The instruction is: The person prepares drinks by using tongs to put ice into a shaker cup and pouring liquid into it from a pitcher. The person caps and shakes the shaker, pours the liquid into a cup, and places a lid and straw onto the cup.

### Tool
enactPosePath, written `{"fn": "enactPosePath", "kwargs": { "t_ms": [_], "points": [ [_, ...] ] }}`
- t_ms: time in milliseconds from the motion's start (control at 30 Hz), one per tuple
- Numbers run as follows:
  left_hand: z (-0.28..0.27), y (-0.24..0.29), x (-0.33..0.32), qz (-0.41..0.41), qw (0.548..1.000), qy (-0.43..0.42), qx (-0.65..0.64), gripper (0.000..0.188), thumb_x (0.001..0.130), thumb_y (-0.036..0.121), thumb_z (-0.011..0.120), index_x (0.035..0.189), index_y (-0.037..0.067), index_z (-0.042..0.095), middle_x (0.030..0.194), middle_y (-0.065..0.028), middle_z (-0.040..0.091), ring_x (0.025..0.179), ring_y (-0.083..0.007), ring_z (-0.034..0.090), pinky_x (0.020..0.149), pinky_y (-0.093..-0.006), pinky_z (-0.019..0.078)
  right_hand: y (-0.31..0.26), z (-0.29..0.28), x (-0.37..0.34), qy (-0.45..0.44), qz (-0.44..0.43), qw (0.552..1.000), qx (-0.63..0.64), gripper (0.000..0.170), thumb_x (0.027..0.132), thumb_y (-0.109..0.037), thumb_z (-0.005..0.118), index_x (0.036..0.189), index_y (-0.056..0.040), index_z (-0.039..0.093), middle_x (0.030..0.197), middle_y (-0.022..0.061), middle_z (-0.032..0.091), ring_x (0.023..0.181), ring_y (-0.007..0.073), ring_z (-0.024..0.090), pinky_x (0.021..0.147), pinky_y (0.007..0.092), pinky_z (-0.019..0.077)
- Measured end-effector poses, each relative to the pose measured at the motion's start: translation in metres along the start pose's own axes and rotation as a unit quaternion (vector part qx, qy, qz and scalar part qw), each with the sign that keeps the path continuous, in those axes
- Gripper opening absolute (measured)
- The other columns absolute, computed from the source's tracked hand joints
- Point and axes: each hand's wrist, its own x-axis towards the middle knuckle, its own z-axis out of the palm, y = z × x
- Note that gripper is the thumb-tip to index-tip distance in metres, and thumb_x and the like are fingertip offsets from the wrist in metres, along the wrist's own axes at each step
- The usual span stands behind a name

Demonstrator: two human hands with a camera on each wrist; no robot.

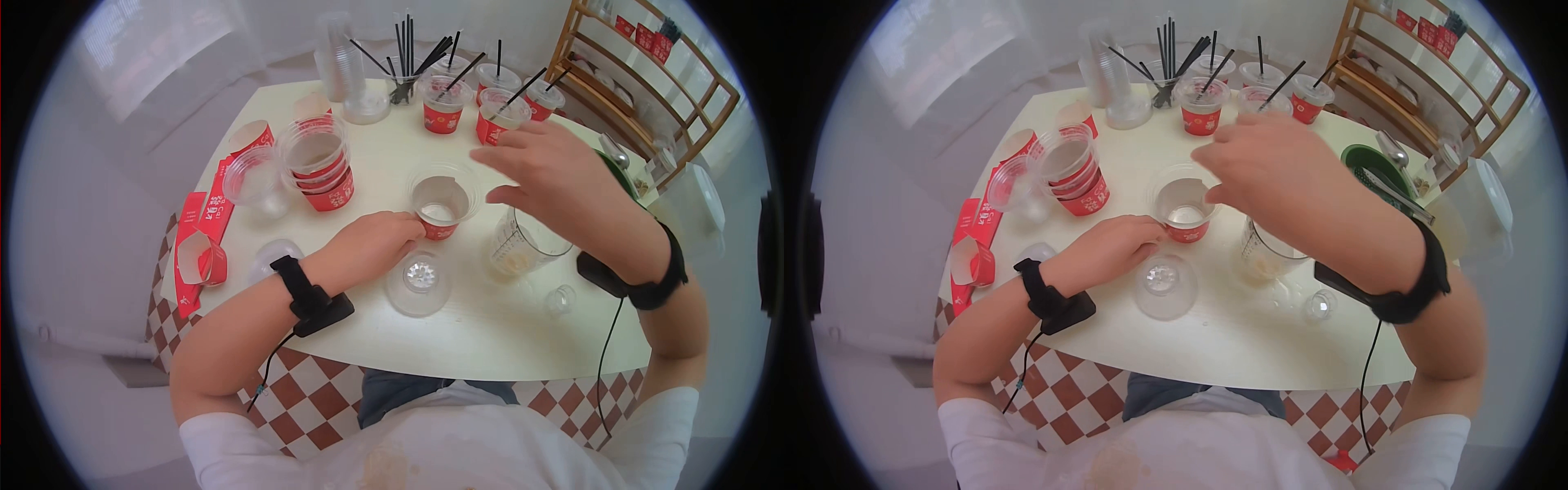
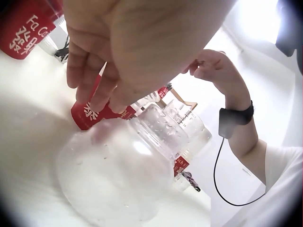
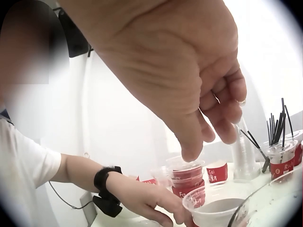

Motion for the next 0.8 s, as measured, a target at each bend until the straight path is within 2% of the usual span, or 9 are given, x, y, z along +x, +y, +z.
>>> {"fn": "enactPosePath", "kwargs": {
  "t_ms": [100,233,267,333,433,500,567,733,800],
  "points": [
    [-0.003,0.004,0.007,0.045,0.998,0.038,-0.017,0.02,0.08,0.007,0.055,0.1,0.002,0.056,0.11,-0.0125,0.056,0.099,-0.0294,0.052,0.083,-0.0355,0.0436,0.001,-0.015,-0.044,0.099,0.096,0.99,0.023,0.049,0.064,-0.014,0.071,0.11,-0.0047,0.055,0.093,0.0079,0.057,0.088,0.0245,0.052,0.077,0.0328,0.0431],
    [-0.031,0.054,-0.016,-0.04,0.992,0.048,-0.109,0.042,0.081,0.008,0.056,0.12,0.0,0.044,0.128,-0.0133,0.044,0.116,-0.0273,0.043,0.094,-0.0355,0.0375,0.004,-0.004,-0.099,0.123,0.296,0.939,0.125,0.075,0.061,-0.011,0.075,0.127,-0.0048,0.04,0.109,0.0106,0.053,0.096,0.0241,0.051,0.082,0.0321,0.0426],
    [-0.026,0.069,-0.023,-0.037,0.992,0.048,-0.114,0.042,0.081,0.008,0.056,0.12,0.0,0.044,0.128,-0.0133,0.044,0.116,-0.0273,0.043,0.094,-0.0355,0.0375,0.009,0.006,-0.11,0.119,0.299,0.939,0.123,0.075,0.061,-0.011,0.075,0.127,-0.0048,0.04,0.109,0.0106,0.053,0.096,0.0241,0.051,0.082,0.0321,0.0426],
    [-0.009,0.1,-0.032,0.02,0.926,0.054,-0.373,0.063,0.081,0.009,0.056,0.134,0.001,0.023,0.138,-0.0145,0.029,0.127,-0.0262,0.03,0.101,-0.0388,0.0293,0.015,0.031,-0.128,0.059,0.3,0.913,0.27,0.087,0.063,-0.013,0.076,0.134,-0.0047,0.027,0.12,0.0134,0.047,0.102,0.0243,0.049,0.085,0.032,0.0418],
    [0.055,0.121,-0.01,-0.019,0.889,0.074,-0.451,0.074,0.081,0.012,0.055,0.134,-0.006,0.007,0.138,-0.0261,0.017,0.127,-0.0364,0.024,0.103,-0.0396,0.0251,0.015,0.056,-0.126,-0.035,0.321,0.883,0.342,0.09,0.064,-0.013,0.076,0.136,-0.0047,0.022,0.126,0.0145,0.043,0.112,0.0237,0.045,0.091,0.0335,0.0396],
    [0.1,0.114,0.022,-0.088,0.869,0.185,-0.451,0.08,0.08,0.013,0.057,0.133,-0.01,0.002,0.137,-0.0296,0.015,0.129,-0.0377,0.019,0.105,-0.0395,0.0209,0.017,0.07,-0.122,-0.067,0.317,0.877,0.355,0.089,0.065,-0.009,0.076,0.136,-0.0056,0.022,0.128,0.013,0.042,0.115,0.0215,0.043,0.094,0.0342,0.0384],
    [0.122,0.104,0.047,-0.096,0.854,0.217,-0.462,0.079,0.081,0.011,0.056,0.135,-0.005,0.001,0.138,-0.0264,0.013,0.13,-0.0334,0.017,0.105,-0.0391,0.0206,0.023,0.079,-0.116,-0.053,0.333,0.834,0.436,0.086,0.066,-0.013,0.076,0.135,-0.0044,0.024,0.13,0.0128,0.04,0.118,0.0219,0.04,0.096,0.0351,0.0369],
    [0.123,0.108,0.071,-0.142,0.864,0.271,-0.399,0.072,0.083,0.01,0.054,0.135,-0.002,0.005,0.137,-0.0237,0.018,0.13,-0.0283,0.021,0.103,-0.0366,0.0256,0.033,0.087,-0.115,-0.025,0.299,0.845,0.442,0.079,0.067,-0.018,0.076,0.131,-0.0042,0.031,0.129,0.0121,0.042,0.119,0.023,0.04,0.096,0.0368,0.0368],
    [0.118,0.105,0.08,-0.095,0.786,0.251,-0.557,0.066,0.084,0.013,0.054,0.133,-0.002,0.012,0.132,-0.0216,0.027,0.126,-0.0271,0.03,0.099,-0.0349,0.0318,0.037,0.084,-0.113,-0.003,0.294,0.85,0.438,0.076,0.067,-0.02,0.075,0.129,-0.0046,0.035,0.127,0.0116,0.043,0.118,0.0227,0.041,0.095,0.0375,0.0375]
  ]
}}
